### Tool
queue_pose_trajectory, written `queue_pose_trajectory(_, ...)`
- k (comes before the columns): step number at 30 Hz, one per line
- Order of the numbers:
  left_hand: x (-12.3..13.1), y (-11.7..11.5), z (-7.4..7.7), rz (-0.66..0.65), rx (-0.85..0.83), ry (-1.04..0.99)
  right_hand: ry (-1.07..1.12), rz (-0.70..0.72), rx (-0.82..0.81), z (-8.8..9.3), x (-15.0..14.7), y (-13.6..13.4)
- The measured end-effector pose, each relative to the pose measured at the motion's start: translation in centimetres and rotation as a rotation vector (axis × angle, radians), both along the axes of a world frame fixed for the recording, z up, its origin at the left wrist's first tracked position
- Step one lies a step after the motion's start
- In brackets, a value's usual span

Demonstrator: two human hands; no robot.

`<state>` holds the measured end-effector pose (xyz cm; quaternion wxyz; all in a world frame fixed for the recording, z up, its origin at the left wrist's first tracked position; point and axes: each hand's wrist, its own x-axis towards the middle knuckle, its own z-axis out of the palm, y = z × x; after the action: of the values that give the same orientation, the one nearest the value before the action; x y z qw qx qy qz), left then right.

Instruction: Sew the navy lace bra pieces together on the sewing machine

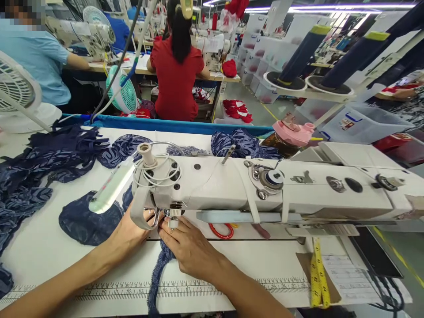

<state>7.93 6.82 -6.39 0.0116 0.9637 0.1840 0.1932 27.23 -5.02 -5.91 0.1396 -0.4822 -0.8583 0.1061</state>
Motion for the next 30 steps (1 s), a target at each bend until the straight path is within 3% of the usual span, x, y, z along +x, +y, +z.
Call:
queue_pose_trajectory(7,-0.9,-0.9,1.0,0.006,0.126,-0.114,-0.056,-0.097,-0.075,1.2,-0.5,-0.7)
queue_pose_trajectory(14,-2.3,-1.3,0.9,0.089,0.057,-0.103,0.019,-0.093,-0.041,1.2,-0.7,-1.1)
queue_pose_trajectory(21,-1.7,-1.7,0.5,-0.027,0.105,-0.131,0.011,-0.094,0.01,0.8,-0.9,-1.1)
queue_pose_trajectory(30,-1.4,-1.7,0.0,-0.021,0.091,-0.166,-0.004,-0.082,-0.006,1.1,-0.9,-1.1)
